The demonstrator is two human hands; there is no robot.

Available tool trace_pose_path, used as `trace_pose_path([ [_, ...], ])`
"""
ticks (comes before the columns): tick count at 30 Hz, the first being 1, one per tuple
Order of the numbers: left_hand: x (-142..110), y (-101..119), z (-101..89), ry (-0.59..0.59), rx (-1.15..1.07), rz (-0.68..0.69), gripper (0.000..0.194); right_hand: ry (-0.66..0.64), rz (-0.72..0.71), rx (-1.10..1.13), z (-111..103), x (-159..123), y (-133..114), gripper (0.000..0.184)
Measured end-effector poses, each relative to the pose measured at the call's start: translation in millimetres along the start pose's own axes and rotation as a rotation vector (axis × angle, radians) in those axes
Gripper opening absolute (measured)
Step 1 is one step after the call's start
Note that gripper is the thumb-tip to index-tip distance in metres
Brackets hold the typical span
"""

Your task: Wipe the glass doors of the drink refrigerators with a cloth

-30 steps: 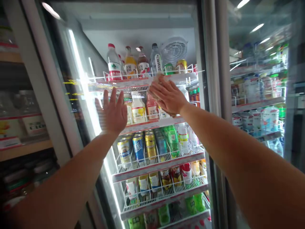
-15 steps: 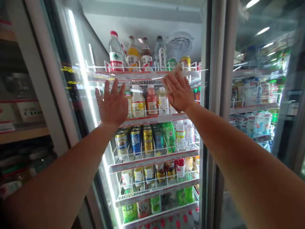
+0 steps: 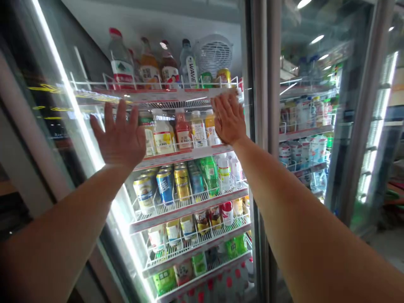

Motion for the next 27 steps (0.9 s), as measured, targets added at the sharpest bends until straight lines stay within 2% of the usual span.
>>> trace_pose_path([
  [2,0,0,0.3,-0.009,0.002,0.001,0.062,-0.033,-0.154,-0.002,-3,-5,-2,0.063],
  [4,0,-1,0.6,-0.002,0.009,0.011,0.063,-0.016,-0.167,-0.001,-2,-7,0,0.061],
  [11,0,-1,1.4,0.008,0.017,0.018,0.062,0.144,0.047,0.017,10,-8,13,0.057],
  [15,1,-2,0.7,0.025,-0.024,0.024,0.064,0.165,0.148,0.01,11,-10,16,0.058],
  [18,1,-2,0.4,0.03,-0.045,0.029,0.065,0.143,0.173,-0.009,10,-11,15,0.058],
  [21,1,-3,0.6,0.007,-0.05,0.001,0.065,0.117,0.116,-0.041,9,-14,14,0.06],
  [25,1,-4,1.5,0.001,-0.037,0.0,0.067,0.065,-0.105,-0.054,9,-25,17,0.062],
  [27,1,-4,1.8,0.009,-0.017,0.013,0.067,0.055,-0.165,-0.042,9,-32,20,0.061],
])
Point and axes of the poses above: each hand's wrist, its own x-axis towards the middle knuckle, its own z-axis out of the palm, y = z × x, the point moved 3 cm from there along x, towards the middle knuckle, and after that the axes turned 11 degrees about -x, right-handed, at the moved point
